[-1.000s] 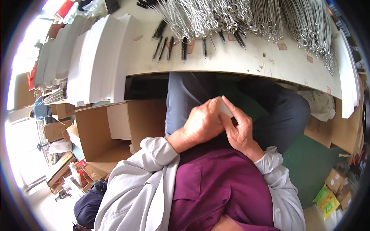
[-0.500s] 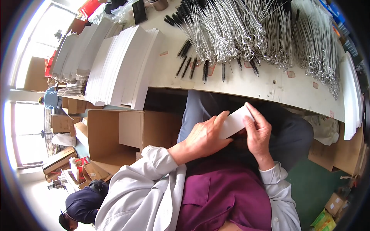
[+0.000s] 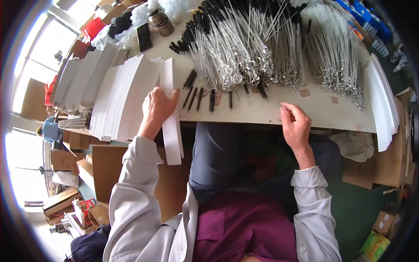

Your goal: Gathering metal components and inserting them into paper sleeves for packaging.

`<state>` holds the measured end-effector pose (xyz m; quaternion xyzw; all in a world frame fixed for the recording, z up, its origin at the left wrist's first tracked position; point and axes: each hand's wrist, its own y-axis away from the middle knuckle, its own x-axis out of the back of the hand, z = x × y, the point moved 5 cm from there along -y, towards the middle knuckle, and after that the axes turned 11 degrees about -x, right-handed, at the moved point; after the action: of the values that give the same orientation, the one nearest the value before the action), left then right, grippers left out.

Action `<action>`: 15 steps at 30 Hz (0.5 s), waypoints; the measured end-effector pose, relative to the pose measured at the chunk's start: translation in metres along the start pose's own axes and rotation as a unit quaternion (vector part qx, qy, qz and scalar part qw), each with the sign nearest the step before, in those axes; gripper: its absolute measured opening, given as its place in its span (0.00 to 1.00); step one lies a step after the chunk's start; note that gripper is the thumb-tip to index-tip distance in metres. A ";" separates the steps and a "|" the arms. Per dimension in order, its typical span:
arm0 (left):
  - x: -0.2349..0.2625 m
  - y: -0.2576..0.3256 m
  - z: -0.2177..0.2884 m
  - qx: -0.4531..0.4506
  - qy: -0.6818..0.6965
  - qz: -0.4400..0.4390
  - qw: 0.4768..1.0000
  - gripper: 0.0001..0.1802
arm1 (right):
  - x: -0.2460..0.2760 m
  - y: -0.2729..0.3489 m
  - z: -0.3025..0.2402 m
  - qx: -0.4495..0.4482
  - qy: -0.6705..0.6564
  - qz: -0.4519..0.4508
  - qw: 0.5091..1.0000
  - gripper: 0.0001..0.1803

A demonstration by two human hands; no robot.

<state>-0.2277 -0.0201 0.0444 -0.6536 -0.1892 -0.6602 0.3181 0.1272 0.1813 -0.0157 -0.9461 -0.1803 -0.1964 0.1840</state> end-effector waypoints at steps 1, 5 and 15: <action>-0.001 -0.010 0.001 0.001 -0.009 -0.025 1.000 0.36 | -0.002 -0.002 0.005 -0.011 0.008 -0.003 1.000 0.08; 0.007 -0.031 0.024 -0.012 -0.048 -0.044 0.998 0.33 | -0.002 0.001 0.004 0.025 0.029 0.035 0.999 0.05; 0.042 -0.072 0.176 -0.336 0.221 0.001 0.915 0.15 | -0.005 0.001 0.001 0.044 0.024 0.050 0.997 0.04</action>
<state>-0.1431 0.1420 0.1109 -0.5597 0.1196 -0.8121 0.1136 0.1241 0.1796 -0.0192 -0.9399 -0.1369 -0.2012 0.2397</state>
